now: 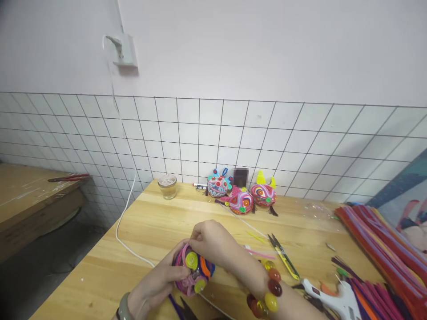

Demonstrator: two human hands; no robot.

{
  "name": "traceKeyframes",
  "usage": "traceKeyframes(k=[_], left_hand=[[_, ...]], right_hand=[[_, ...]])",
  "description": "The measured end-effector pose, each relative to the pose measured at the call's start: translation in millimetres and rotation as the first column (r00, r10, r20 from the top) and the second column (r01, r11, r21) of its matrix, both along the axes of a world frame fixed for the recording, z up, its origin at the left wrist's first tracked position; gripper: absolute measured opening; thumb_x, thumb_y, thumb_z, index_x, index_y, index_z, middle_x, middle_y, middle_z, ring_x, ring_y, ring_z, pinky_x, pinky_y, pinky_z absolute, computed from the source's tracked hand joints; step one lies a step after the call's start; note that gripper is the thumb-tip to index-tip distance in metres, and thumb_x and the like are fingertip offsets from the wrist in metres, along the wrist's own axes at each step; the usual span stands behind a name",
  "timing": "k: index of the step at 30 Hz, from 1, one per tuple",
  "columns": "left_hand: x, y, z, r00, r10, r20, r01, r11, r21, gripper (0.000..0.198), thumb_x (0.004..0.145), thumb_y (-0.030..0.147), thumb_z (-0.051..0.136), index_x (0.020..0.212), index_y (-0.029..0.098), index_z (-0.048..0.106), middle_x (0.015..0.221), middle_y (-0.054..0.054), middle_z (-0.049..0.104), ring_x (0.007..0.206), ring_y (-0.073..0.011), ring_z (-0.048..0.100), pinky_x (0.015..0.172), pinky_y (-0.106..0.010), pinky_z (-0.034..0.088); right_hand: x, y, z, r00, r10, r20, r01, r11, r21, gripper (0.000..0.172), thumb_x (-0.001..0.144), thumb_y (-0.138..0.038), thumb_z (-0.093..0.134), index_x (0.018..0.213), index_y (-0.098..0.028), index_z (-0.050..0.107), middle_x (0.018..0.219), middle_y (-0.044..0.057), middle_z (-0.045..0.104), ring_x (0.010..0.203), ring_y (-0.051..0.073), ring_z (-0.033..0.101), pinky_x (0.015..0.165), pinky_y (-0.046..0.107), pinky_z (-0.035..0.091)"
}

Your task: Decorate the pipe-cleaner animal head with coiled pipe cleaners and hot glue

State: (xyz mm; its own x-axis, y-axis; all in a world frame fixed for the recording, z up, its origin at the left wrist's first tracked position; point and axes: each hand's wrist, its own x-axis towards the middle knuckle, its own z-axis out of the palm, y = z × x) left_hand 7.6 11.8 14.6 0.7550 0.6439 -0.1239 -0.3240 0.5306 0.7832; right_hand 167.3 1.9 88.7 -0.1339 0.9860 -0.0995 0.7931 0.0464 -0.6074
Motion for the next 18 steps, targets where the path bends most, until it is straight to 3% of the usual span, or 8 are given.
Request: traceKeyframes(k=[4, 8, 18], left_hand=[[-0.9, 2.1, -0.6, 0.999, 0.034, 0.016, -0.033, 0.998, -0.049, 0.052, 0.053, 0.019, 0.080, 0.101, 0.015, 0.060, 0.087, -0.006, 0.070, 0.079, -0.0200, 0.066, 0.074, -0.031, 0.047], [-1.4, 3.1, -2.8, 1.000, 0.022, 0.008, -0.022, 0.998, -0.066, 0.053, 0.057, 0.023, 0.079, 0.106, 0.014, 0.060, 0.091, -0.008, 0.072, 0.082, -0.0239, 0.067, 0.074, -0.034, 0.049], [-1.4, 5.1, -10.1, 0.997, 0.071, -0.003, -0.071, 0.996, -0.059, 0.049, 0.061, 0.022, 0.077, 0.108, 0.016, 0.062, 0.094, -0.009, 0.072, 0.083, -0.0237, 0.067, 0.074, -0.034, 0.050]], right_hand=[[-5.9, 1.3, 8.0, 0.999, 0.022, 0.050, -0.024, 0.999, 0.037, 0.018, 0.071, -0.017, 0.053, 0.073, -0.017, 0.071, 0.065, 0.003, 0.068, 0.054, 0.012, 0.052, 0.046, 0.021, 0.031], [-5.3, 2.1, 15.2, 0.996, 0.066, 0.059, -0.069, 0.997, 0.040, 0.026, 0.066, -0.012, 0.049, 0.076, -0.016, 0.073, 0.067, 0.003, 0.071, 0.053, 0.013, 0.054, 0.045, 0.021, 0.031], [3.9, -1.0, 15.8, 0.991, 0.124, 0.058, -0.127, 0.990, 0.054, 0.035, 0.073, -0.015, 0.046, 0.091, -0.020, 0.075, 0.081, 0.002, 0.075, 0.064, 0.013, 0.063, 0.054, 0.018, 0.040]])
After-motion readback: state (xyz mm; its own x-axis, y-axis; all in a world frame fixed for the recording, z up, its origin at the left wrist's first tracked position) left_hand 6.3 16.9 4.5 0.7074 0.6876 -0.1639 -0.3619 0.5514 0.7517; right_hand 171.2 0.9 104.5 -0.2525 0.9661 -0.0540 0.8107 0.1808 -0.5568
